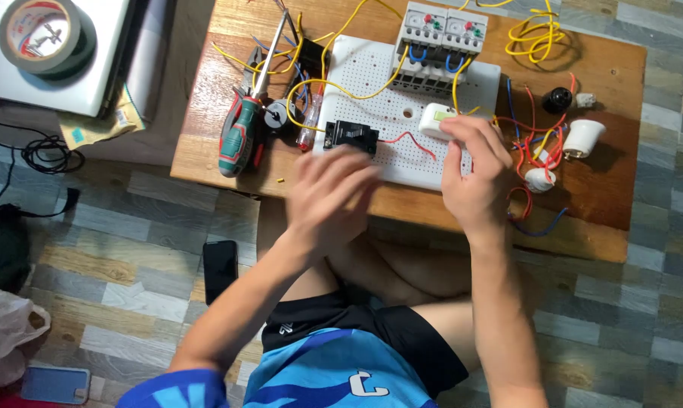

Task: Stripping insulation from electrical wires and connecting them to a switch socket using pliers and a screwdriver.

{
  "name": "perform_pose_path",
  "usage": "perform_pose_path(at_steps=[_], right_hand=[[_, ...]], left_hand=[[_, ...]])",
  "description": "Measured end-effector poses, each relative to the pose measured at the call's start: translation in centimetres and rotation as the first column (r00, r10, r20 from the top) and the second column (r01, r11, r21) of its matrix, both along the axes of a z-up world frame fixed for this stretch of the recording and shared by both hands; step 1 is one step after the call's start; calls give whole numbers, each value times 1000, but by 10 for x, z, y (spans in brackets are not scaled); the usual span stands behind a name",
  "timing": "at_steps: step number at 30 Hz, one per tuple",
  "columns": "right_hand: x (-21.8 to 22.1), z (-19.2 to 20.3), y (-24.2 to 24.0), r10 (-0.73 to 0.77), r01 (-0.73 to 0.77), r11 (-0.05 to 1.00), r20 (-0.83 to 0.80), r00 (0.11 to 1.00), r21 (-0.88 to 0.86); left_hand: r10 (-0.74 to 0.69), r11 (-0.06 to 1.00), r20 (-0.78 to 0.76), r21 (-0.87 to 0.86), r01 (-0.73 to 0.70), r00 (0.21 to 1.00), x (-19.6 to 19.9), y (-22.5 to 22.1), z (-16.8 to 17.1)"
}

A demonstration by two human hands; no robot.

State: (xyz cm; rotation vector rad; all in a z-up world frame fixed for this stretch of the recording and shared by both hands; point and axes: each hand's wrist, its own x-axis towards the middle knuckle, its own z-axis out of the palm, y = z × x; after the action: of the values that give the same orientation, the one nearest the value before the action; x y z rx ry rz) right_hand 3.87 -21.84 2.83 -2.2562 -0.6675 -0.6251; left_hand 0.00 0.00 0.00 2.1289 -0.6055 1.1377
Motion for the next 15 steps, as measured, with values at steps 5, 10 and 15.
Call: perform_pose_path(at_steps=[5, 10, 15], right_hand=[[-1, 3, 4, -45, 37, 995, -81, 996, -94], [-2, 5, 16, -75, 57, 993, -193, 978, -99], [9, -13, 9, -153, 135, 979, -113, 982, -149]], left_hand=[[-72, 963, -1, 262, 70, 997, 43, -40, 4], [-38, 876, -142, 472, 101, 989, 46, -47, 10], [15, 818, -181, 568, 92, 983, 51, -48, 3]])
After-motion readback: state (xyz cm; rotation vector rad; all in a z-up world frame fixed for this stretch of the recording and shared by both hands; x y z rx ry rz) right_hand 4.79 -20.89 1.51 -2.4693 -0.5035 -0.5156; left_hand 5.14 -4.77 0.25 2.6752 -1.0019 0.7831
